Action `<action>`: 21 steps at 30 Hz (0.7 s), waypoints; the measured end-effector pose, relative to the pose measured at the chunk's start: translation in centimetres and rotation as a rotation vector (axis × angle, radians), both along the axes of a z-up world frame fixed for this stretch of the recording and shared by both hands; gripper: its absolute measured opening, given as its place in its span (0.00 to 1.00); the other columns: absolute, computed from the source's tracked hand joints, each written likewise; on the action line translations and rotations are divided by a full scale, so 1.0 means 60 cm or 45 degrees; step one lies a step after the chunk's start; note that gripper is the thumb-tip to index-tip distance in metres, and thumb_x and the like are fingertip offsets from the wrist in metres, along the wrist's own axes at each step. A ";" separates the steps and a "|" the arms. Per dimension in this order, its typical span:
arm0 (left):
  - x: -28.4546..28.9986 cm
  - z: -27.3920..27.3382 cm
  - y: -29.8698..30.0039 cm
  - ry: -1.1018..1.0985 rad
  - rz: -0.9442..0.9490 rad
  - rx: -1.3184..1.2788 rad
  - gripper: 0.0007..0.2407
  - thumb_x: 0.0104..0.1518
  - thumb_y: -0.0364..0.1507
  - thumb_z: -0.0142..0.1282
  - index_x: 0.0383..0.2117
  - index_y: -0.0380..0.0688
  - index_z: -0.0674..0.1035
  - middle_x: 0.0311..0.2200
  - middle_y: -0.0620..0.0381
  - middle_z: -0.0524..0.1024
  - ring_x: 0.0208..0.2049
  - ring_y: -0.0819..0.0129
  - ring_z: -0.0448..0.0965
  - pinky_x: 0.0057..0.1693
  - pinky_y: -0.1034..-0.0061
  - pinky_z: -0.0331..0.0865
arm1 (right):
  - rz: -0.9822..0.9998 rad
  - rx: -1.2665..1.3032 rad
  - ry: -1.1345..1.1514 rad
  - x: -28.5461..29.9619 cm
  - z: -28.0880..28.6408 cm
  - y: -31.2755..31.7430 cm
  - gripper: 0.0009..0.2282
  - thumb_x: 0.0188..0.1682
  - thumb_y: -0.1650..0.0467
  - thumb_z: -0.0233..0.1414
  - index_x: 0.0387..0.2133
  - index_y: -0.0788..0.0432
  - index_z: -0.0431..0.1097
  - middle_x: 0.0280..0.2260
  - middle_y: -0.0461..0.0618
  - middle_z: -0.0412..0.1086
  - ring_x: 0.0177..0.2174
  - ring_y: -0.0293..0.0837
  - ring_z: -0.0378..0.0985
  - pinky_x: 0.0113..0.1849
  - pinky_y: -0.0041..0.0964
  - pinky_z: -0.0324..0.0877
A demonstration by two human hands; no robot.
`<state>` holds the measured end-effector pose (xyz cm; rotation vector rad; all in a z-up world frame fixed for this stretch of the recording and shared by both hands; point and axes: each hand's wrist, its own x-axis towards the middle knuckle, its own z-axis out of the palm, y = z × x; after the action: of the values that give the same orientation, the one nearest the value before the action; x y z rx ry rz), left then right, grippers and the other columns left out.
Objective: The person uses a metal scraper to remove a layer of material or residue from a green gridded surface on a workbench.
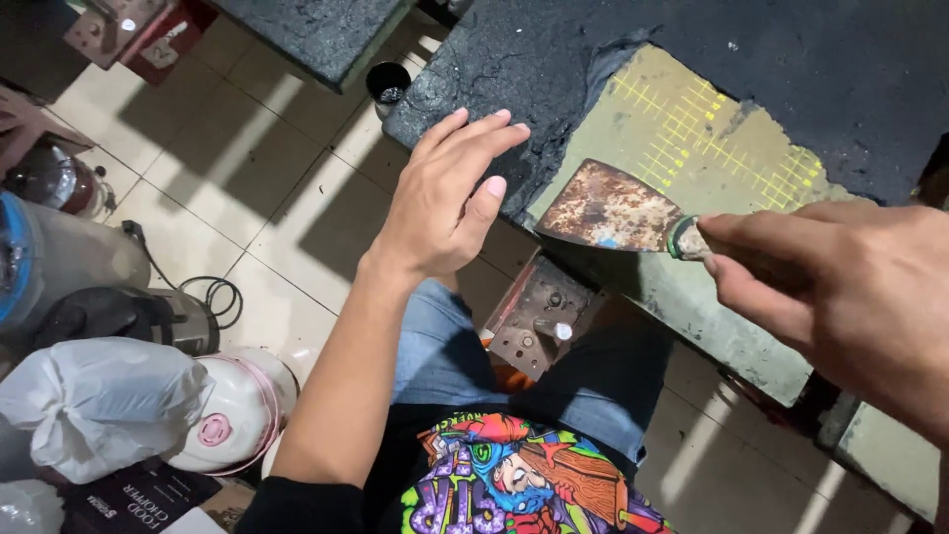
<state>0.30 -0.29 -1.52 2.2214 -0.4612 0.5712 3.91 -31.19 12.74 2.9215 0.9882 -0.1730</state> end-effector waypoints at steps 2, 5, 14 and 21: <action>-0.001 -0.002 0.002 -0.013 -0.003 0.011 0.24 0.71 0.40 0.27 0.58 0.36 0.73 0.58 0.45 0.76 0.64 0.49 0.72 0.72 0.50 0.55 | 0.020 0.010 -0.036 -0.001 -0.001 0.004 0.16 0.51 0.56 0.54 0.49 0.42 0.79 0.35 0.44 0.81 0.37 0.47 0.84 0.35 0.41 0.75; -0.004 0.001 0.002 0.012 -0.013 0.003 0.24 0.71 0.41 0.26 0.59 0.37 0.72 0.58 0.45 0.76 0.65 0.50 0.71 0.73 0.50 0.54 | 0.003 -0.043 -0.037 -0.002 0.001 0.011 0.15 0.51 0.56 0.54 0.48 0.40 0.79 0.36 0.44 0.81 0.37 0.47 0.84 0.35 0.41 0.76; -0.004 0.000 0.003 -0.019 -0.035 -0.086 0.25 0.71 0.43 0.25 0.59 0.37 0.72 0.59 0.44 0.75 0.66 0.49 0.71 0.74 0.49 0.55 | 0.031 -0.260 -0.186 0.002 -0.004 0.014 0.14 0.50 0.49 0.52 0.47 0.28 0.76 0.30 0.38 0.80 0.30 0.41 0.85 0.29 0.37 0.75; -0.005 0.006 0.004 0.006 -0.043 -0.149 0.25 0.71 0.42 0.25 0.60 0.37 0.72 0.60 0.41 0.74 0.66 0.48 0.70 0.75 0.48 0.54 | -0.054 -0.579 -0.146 -0.016 0.020 0.052 0.08 0.52 0.47 0.45 0.41 0.19 0.68 0.28 0.28 0.76 0.36 0.36 0.83 0.31 0.39 0.76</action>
<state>-0.01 -0.07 -1.17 2.0992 -0.4505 0.5606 2.95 -28.07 13.96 2.5069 0.7517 -0.1991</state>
